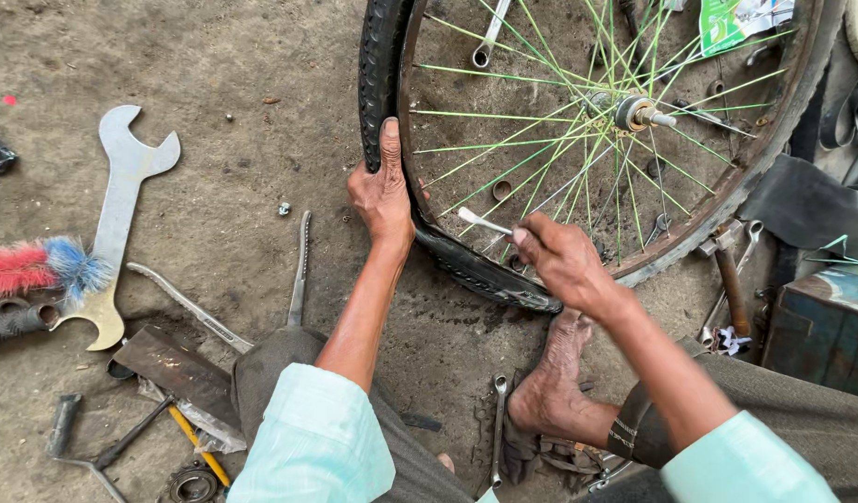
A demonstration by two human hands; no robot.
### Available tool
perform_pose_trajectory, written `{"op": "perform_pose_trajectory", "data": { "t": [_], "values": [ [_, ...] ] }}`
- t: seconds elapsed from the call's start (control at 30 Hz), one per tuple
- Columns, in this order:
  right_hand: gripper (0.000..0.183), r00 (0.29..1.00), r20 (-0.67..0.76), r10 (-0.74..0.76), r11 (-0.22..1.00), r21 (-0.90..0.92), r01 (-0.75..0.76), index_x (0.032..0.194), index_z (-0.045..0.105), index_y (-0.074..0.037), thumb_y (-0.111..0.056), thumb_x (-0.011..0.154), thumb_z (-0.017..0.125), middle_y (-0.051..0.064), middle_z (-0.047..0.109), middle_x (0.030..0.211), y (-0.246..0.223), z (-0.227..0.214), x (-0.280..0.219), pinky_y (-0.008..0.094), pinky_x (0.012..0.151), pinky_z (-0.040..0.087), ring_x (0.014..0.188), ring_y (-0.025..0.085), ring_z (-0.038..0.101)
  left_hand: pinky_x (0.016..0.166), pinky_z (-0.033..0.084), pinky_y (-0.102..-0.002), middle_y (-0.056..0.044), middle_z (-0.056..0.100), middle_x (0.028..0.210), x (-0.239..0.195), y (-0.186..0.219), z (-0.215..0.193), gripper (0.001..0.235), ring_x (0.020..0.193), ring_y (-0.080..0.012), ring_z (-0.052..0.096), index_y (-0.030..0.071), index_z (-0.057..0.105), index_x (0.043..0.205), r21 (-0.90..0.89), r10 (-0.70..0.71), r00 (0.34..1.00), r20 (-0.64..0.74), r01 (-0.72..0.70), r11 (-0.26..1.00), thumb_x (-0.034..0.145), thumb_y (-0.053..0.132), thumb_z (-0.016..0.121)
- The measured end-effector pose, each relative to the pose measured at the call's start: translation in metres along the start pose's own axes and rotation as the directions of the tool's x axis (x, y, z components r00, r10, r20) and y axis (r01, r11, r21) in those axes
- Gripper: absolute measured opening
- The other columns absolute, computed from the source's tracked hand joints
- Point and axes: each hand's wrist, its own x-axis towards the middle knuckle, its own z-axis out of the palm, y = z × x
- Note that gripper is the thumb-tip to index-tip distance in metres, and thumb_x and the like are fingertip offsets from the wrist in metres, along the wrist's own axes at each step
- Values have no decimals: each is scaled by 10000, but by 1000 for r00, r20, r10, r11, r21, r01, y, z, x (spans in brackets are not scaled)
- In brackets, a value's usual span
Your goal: The person removes a bicycle tire from the rim using a tire lever and their hands. They work around the circumference of the wheel, prying the tire bead over the rim edge until the tire is fully detached.
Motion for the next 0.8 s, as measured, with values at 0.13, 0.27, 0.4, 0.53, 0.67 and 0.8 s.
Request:
{"op": "perform_pose_trajectory", "data": {
  "t": [0.13, 0.27, 0.4, 0.53, 0.67, 0.8],
  "values": [
    [256, 915, 230, -332, 886, -258, 386, 1200, 496, -73, -281, 1086, 400, 45, 657, 672, -17, -21, 27, 401, 499, 472, 524, 165, 576, 380, 506, -344, -44, 572, 534, 1, -1, -1, 651, 408, -164, 593, 35, 620, 701, -22, -21, 1000, 6, 21, 1000, 784, 667, 749],
    [286, 854, 427, -297, 613, -601, 514, 1281, 529, -126, -252, 1039, 444, 81, 625, 595, -31, -44, 56, 420, 444, 464, 449, 217, 557, 383, 522, -341, -30, 566, 537, 4, -2, 1, 625, 408, -158, 599, 53, 641, 737, -2, -72, 997, 12, 72, 997, 774, 669, 742],
    [236, 665, 469, -581, 435, -512, 741, 932, 568, -40, -272, 967, 537, 101, 656, 649, -43, -53, 79, 455, 419, 478, 494, 289, 598, 386, 541, -339, -17, 570, 559, 7, -3, 3, 617, 421, -147, 607, 51, 635, 742, 38, -74, 997, -4, 74, 997, 801, 659, 728],
    [256, 710, 598, -372, 493, -521, 697, 954, 570, -44, -286, 1012, 509, 105, 652, 610, -50, -54, 96, 462, 465, 496, 479, 296, 620, 400, 528, -327, -29, 582, 559, 10, -4, 5, 594, 428, -141, 595, 57, 635, 770, 0, -84, 996, 26, 84, 996, 821, 642, 723],
    [206, 668, 644, -372, 474, -487, 734, 966, 572, -50, -252, 964, 535, 114, 656, 590, -47, -54, 109, 472, 476, 498, 500, 311, 637, 402, 529, -329, -30, 583, 566, 15, -8, 5, 570, 430, -140, 594, 60, 633, 783, -2, -147, 989, 22, 147, 989, 818, 620, 733],
    [228, 613, 621, -489, 465, -409, 786, 954, 582, -48, -271, 978, 542, 100, 661, 607, -39, -50, 116, 470, 442, 509, 490, 303, 643, 403, 522, -328, -30, 590, 586, 16, -9, 4, 570, 443, -135, 592, 41, 642, 800, -26, -132, 991, 31, 133, 991, 834, 601, 745]
  ]
}}
